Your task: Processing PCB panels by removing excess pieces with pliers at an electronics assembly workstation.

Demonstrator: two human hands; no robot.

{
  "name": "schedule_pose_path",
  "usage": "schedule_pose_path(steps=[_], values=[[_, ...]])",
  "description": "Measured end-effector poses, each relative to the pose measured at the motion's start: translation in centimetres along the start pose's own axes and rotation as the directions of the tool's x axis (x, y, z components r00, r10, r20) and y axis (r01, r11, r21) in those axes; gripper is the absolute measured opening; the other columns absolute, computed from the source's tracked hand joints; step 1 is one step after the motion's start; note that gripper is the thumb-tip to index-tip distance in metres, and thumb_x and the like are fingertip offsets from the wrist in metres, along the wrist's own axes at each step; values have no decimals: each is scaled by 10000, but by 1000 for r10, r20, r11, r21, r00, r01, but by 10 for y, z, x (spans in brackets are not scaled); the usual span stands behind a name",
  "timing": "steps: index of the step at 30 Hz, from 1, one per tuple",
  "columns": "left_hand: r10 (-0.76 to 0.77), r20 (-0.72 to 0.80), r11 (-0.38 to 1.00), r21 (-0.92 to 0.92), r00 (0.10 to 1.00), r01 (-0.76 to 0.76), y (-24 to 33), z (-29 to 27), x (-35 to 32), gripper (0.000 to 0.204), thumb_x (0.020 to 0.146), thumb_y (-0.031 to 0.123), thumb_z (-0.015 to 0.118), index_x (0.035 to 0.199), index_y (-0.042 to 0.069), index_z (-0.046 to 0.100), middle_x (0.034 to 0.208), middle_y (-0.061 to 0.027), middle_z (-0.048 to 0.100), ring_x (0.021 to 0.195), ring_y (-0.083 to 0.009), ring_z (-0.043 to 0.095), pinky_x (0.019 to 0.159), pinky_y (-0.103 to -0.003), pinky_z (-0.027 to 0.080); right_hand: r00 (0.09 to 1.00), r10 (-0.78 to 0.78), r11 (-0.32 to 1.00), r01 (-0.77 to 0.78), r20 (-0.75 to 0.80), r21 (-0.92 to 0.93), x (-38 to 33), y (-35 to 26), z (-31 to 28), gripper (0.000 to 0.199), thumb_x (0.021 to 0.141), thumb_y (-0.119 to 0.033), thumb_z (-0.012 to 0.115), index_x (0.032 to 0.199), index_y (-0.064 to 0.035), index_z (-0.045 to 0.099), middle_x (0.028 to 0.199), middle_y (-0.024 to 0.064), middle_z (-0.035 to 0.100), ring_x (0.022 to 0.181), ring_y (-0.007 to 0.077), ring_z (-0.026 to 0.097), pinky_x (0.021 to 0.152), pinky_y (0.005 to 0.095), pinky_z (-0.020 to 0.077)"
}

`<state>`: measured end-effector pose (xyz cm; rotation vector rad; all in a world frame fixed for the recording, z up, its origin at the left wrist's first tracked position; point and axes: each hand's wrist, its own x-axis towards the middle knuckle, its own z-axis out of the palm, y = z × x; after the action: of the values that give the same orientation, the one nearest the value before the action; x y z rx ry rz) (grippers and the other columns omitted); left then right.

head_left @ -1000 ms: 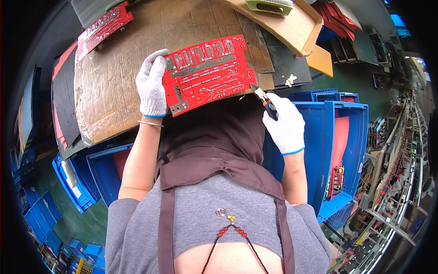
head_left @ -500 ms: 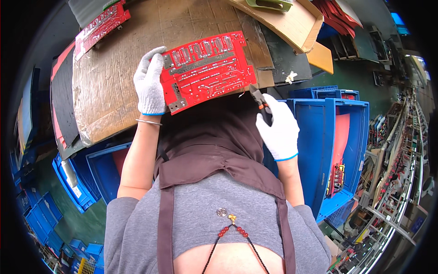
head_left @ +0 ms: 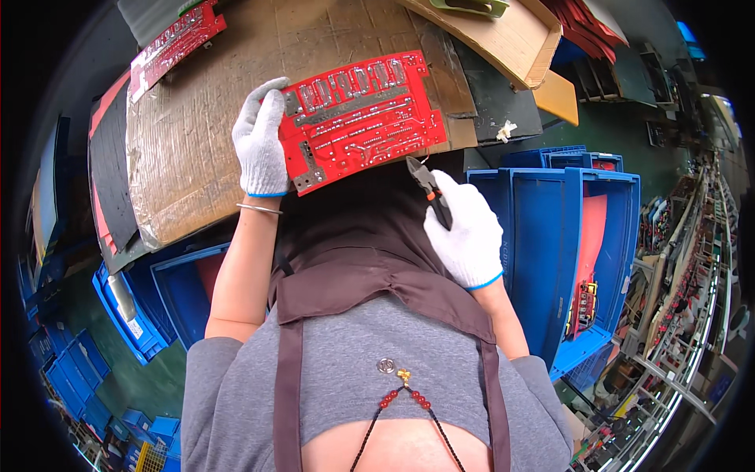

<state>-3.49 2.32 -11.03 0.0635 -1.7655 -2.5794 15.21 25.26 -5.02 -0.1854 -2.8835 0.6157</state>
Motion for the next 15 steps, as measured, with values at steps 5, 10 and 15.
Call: schedule_pose_path(steps=[5,10,15], values=[[17,7,1000,-2,1000,-17,-2,-2,3,245,1078,152,587,1226,-3,707,1063,-30,705,972,-84,622,887,-247,506,998,64,998,-64,18,-1,1,3,10,517,842,-94,746,1350,-143,661,911,100,636,794,290,681,725,386,565],[-7,3,1000,-21,1000,7,-2,-1,1,243,1074,150,592,1228,1,708,1065,-34,708,971,-88,629,894,-259,513,989,147,989,-146,-6,21,-5,11,3,515,858,-114,736,1365,-134,652,932,98,646,819,280,689,754,390,567],[13,-11,1000,-12,1000,-13,-1,1,0,244,1067,149,599,1226,0,708,1072,-37,709,963,-89,632,890,-262,516,994,101,994,-100,27,-34,0,0,8,521,856,-114,738,1369,-143,650,916,97,638,819,279,684,749,400,566]])
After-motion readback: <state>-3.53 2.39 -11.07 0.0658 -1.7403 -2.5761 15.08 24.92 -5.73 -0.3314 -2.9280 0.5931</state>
